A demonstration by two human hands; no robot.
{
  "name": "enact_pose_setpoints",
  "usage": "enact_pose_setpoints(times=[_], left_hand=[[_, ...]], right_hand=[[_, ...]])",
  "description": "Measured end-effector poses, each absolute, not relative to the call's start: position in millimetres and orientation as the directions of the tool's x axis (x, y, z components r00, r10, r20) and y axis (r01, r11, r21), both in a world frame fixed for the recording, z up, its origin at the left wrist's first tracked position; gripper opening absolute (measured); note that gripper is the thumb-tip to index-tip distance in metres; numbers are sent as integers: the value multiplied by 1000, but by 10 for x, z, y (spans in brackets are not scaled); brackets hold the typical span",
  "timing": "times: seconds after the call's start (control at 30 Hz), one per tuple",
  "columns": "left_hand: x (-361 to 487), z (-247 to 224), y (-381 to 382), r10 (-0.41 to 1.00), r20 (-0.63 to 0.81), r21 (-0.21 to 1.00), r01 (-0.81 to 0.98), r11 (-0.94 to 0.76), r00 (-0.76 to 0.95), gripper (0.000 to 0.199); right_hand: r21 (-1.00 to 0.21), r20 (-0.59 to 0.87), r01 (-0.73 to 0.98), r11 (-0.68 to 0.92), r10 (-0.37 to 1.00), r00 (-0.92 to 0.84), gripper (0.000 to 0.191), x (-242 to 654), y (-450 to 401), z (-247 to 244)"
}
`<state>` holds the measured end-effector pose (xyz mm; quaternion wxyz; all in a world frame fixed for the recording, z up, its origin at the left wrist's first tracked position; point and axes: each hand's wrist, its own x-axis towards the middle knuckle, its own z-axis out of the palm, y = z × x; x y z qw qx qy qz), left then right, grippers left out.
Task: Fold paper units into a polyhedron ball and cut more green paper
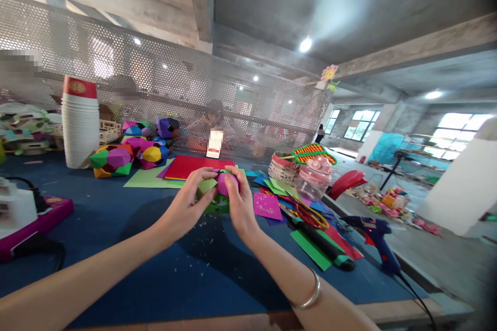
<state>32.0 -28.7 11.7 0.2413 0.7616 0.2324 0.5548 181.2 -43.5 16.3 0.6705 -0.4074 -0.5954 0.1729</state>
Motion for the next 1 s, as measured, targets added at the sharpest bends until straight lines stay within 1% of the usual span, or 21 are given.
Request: enact_pose_setpoints(times=[0.2,0.33,0.43,0.83,0.93,1.0], left_hand=[[319,167,-319,690,668,707,51,-705,277,26],[326,155,-297,679,673,699,47,-713,294,25],[329,130,-285,668,678,685,63,-725,306,27],[377,25,-319,621,737,619,102,-779,266,29],[371,49,-319,632,719,630,113,-769,289,30],[353,84,-307,667,670,671,118,-732,327,33]], right_hand=[[-767,641,234,598,728,241,29,1802,-447,170],[-762,647,246,600,721,247,28,1778,-478,181],[-748,662,260,610,712,235,27,1765,-494,182],[-730,681,296,616,692,240,31,1685,-480,67],[-739,672,285,610,696,254,31,1682,-464,77],[-761,648,259,594,712,270,31,1694,-447,110]])
